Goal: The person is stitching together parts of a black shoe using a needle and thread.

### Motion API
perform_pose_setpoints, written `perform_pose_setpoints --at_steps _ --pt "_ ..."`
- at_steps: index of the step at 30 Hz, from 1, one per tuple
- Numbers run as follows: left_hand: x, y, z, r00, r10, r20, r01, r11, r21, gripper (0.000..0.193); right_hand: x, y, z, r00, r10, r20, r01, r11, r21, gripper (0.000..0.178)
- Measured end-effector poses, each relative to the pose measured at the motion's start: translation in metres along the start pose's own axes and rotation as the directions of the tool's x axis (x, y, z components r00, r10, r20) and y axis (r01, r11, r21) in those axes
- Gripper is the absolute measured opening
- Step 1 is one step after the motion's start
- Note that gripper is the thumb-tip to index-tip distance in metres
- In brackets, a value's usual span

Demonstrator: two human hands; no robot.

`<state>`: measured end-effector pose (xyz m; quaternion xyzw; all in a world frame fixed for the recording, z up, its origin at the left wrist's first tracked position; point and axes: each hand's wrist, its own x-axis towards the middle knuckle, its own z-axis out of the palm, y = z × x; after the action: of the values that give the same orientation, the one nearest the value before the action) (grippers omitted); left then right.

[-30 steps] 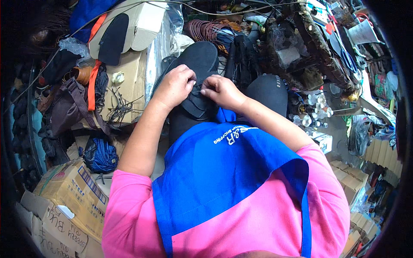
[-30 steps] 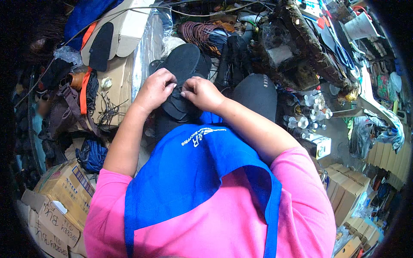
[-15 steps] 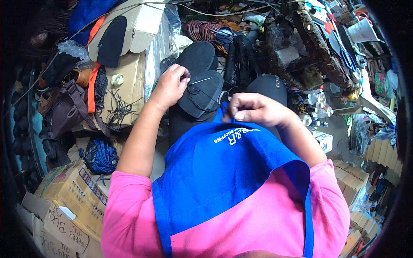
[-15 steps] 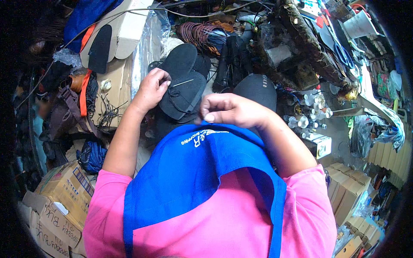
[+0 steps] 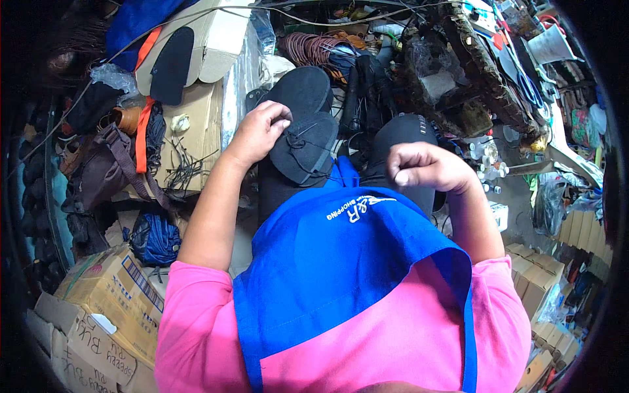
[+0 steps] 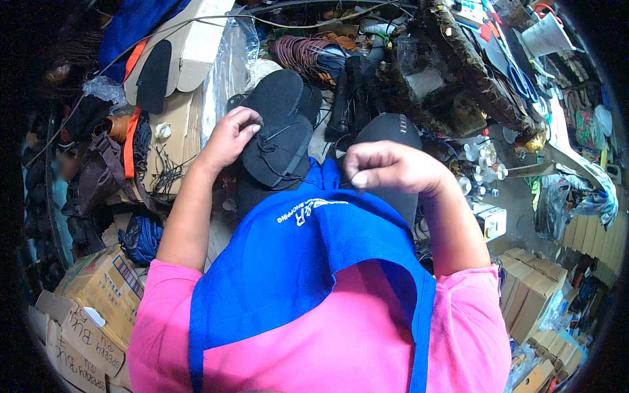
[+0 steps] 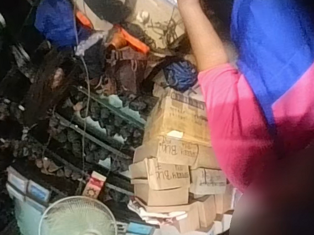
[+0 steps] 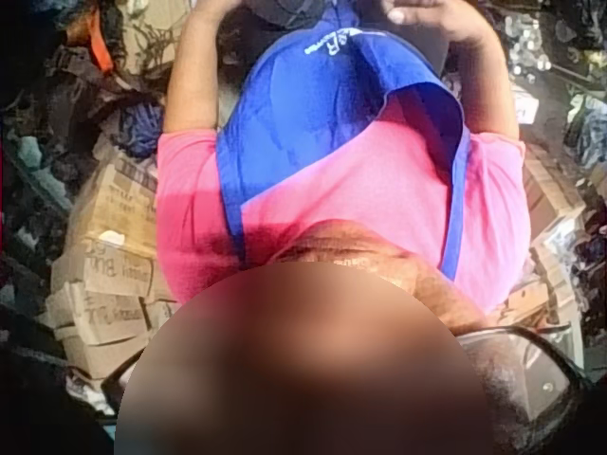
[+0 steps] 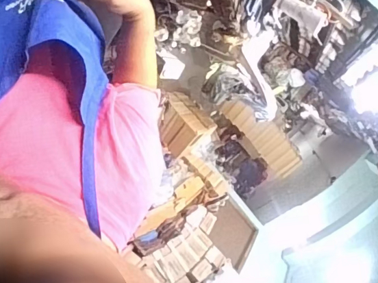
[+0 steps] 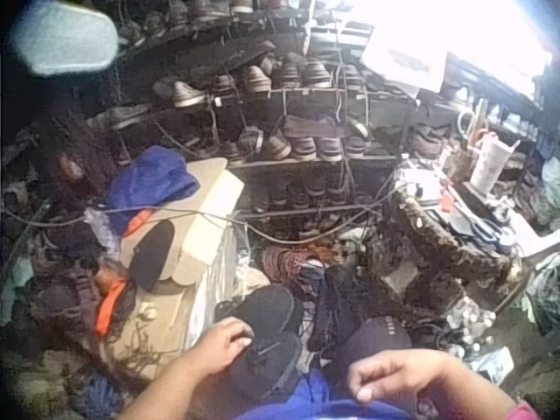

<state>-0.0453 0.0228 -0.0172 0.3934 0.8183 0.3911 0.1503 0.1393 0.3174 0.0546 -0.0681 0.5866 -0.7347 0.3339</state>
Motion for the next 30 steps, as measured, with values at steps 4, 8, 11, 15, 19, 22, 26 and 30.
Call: perform_pose_setpoints --at_steps 4,8,11,15,19,22,26,30 --pt "-0.005 0.001 -0.004 0.988 -0.072 0.134 0.080 0.995 -0.060 0.018 -0.009 0.004 -0.016 0.899 0.065 -0.434 -0.276 0.853 -0.442 0.018" --pt "-0.003 0.001 0.001 0.991 -0.049 0.126 0.055 0.997 -0.047 0.012 0.001 0.027 -0.017 0.702 -0.224 -0.676 -0.672 0.103 -0.733 0.040" --pt "-0.003 -0.001 0.003 0.988 -0.102 0.117 0.116 0.986 -0.123 0.013 0.038 0.036 -0.026 0.699 -0.442 -0.561 -0.431 0.366 -0.825 0.035" --pt "-0.003 -0.004 0.000 0.992 -0.083 0.092 0.095 0.985 -0.146 0.013 0.111 0.049 -0.026 0.728 -0.629 -0.273 0.017 0.414 -0.910 0.026" --pt "-0.006 -0.008 -0.003 0.987 -0.114 0.114 0.133 0.975 -0.177 0.012 0.155 0.062 -0.020 0.781 -0.584 -0.221 0.062 0.424 -0.903 0.024" --pt "-0.008 -0.011 -0.002 0.990 -0.122 0.074 0.135 0.970 -0.201 0.012 0.161 0.068 -0.015 0.764 -0.584 -0.274 0.049 0.476 -0.878 0.018" --pt "-0.007 -0.013 -0.003 0.991 -0.119 0.067 0.130 0.967 -0.217 0.012 0.157 0.065 -0.011 0.720 -0.657 -0.224 -0.004 0.318 -0.948 0.012" --pt "-0.004 -0.015 -0.004 0.989 -0.123 0.086 0.139 0.967 -0.215 0.012 0.156 0.059 -0.010 0.791 -0.576 -0.207 -0.084 0.232 -0.969 0.015"
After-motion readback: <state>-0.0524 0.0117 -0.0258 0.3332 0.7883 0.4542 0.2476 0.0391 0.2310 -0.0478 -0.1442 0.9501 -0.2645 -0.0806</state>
